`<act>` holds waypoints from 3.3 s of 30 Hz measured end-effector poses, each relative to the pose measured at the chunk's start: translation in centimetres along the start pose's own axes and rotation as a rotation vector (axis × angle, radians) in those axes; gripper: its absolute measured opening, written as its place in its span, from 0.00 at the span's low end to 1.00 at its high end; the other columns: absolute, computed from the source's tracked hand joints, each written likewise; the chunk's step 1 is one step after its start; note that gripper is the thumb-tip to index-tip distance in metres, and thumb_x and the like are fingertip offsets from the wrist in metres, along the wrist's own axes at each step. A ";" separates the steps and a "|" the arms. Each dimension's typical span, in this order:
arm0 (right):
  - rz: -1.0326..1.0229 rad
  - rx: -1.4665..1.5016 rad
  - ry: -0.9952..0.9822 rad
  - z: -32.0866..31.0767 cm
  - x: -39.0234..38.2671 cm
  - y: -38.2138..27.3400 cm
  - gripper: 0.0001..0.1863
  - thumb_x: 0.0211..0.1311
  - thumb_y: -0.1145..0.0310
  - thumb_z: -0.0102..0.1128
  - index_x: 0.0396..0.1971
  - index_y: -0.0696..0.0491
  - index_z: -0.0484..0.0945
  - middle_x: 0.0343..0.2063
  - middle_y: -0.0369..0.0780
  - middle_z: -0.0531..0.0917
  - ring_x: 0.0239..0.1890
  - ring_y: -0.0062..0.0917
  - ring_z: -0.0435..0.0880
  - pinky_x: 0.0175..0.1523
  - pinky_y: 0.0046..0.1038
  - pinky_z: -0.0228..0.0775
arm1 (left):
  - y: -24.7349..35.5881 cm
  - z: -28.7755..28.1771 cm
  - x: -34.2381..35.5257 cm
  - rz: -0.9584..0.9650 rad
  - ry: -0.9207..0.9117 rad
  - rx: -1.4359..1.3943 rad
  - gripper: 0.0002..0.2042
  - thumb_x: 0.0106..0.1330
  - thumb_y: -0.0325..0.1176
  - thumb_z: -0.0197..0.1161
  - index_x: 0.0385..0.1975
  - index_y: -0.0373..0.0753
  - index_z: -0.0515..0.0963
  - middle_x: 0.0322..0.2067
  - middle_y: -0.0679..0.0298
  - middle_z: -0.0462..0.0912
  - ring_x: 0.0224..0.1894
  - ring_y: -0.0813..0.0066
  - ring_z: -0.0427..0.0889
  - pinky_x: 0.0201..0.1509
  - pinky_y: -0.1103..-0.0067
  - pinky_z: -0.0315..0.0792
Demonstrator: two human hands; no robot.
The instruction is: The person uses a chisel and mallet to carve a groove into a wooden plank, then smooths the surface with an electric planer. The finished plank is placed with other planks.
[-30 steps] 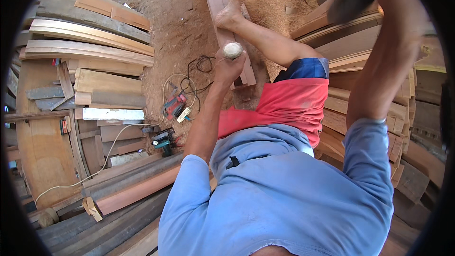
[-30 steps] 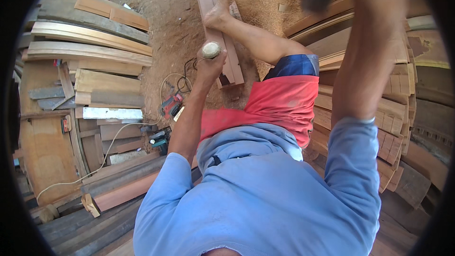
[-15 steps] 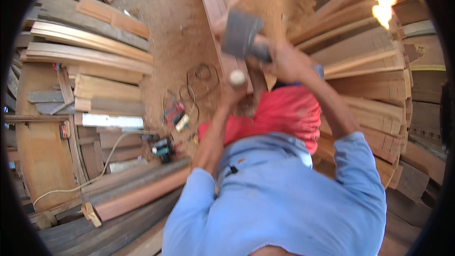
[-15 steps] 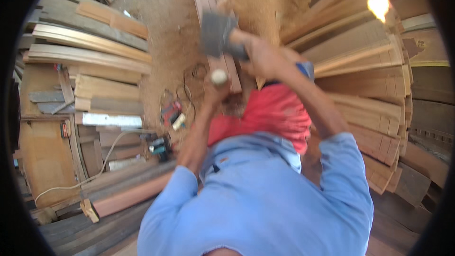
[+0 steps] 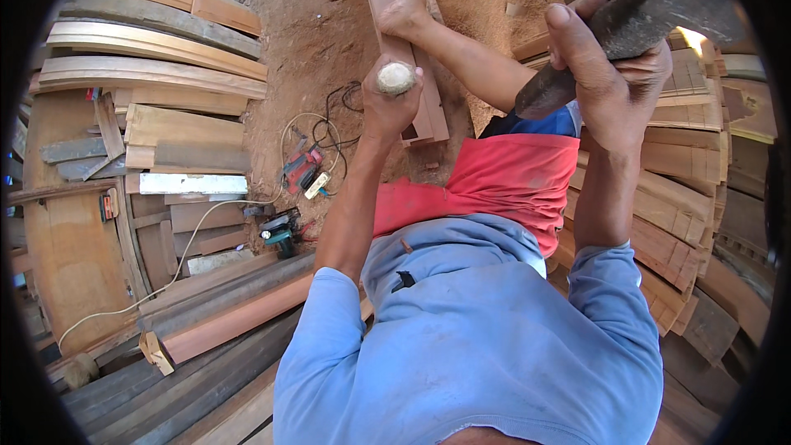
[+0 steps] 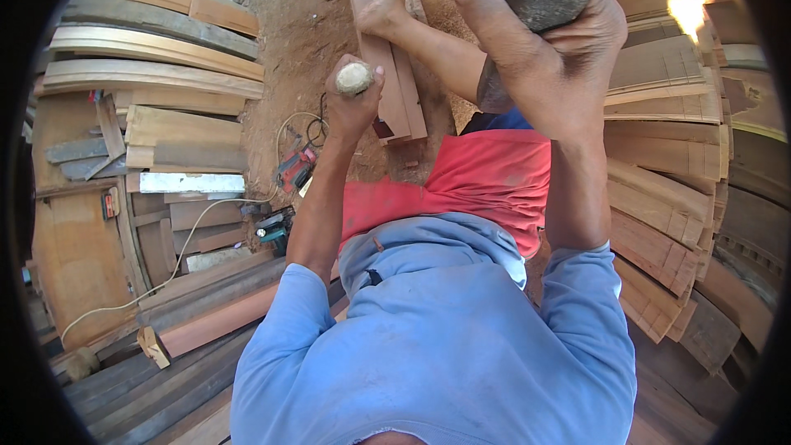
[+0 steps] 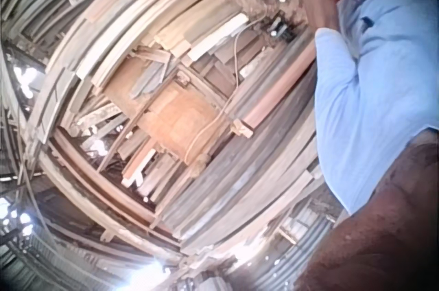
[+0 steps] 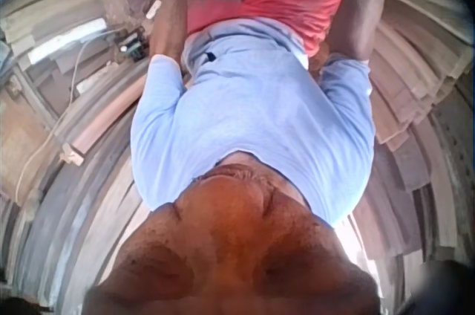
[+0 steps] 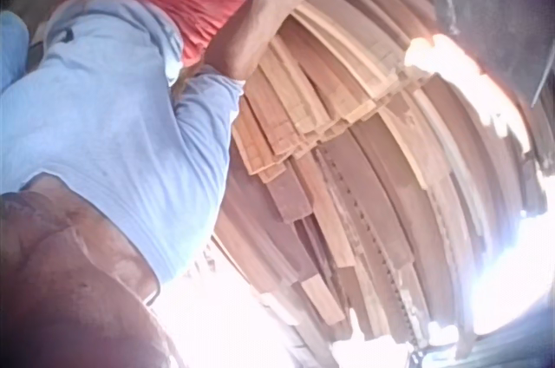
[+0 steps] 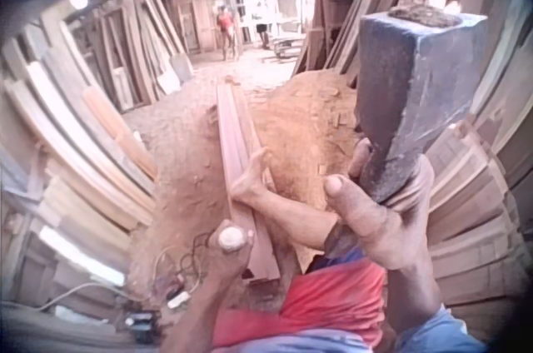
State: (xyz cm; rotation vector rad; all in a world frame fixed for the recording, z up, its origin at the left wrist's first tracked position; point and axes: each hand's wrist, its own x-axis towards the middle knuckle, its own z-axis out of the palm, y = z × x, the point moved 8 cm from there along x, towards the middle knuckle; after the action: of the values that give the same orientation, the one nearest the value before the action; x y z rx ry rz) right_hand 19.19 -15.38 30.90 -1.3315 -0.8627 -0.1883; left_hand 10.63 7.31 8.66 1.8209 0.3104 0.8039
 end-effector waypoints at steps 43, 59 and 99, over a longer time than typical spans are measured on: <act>0.008 0.080 0.124 0.3 0.8 -0.9 0.06 0.61 0.78 0.70 0.31 0.59 0.80 0.20 0.38 0.79 0.22 0.19 0.78 0.30 0.22 0.69 | -0.4 1.3 0.4 0.093 -0.016 0.122 0.10 0.63 0.26 0.69 0.28 0.37 0.72 0.21 0.69 0.74 0.25 0.82 0.71 0.32 0.78 0.70; 0.145 -0.715 -0.641 7.1 -1.2 7.1 0.14 0.57 0.64 0.70 0.40 0.56 0.83 0.36 0.52 0.87 0.41 0.46 0.87 0.45 0.45 0.79 | -0.7 0.4 -0.4 0.068 0.028 0.083 0.08 0.63 0.26 0.70 0.29 0.37 0.74 0.22 0.69 0.75 0.26 0.82 0.72 0.32 0.77 0.72; 0.255 -0.448 -0.516 5.1 -4.2 7.9 0.20 0.56 0.73 0.69 0.49 0.59 0.80 0.30 0.49 0.85 0.34 0.39 0.86 0.43 0.37 0.76 | -1.0 -2.6 -1.6 -0.020 0.137 0.051 0.09 0.63 0.25 0.69 0.31 0.35 0.72 0.24 0.66 0.76 0.29 0.78 0.75 0.35 0.77 0.73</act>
State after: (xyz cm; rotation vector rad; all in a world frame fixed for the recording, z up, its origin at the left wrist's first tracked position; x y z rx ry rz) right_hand 18.69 -10.10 22.06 -1.9431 -1.1072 0.1842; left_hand 7.96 8.70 7.64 1.8106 0.4402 0.9158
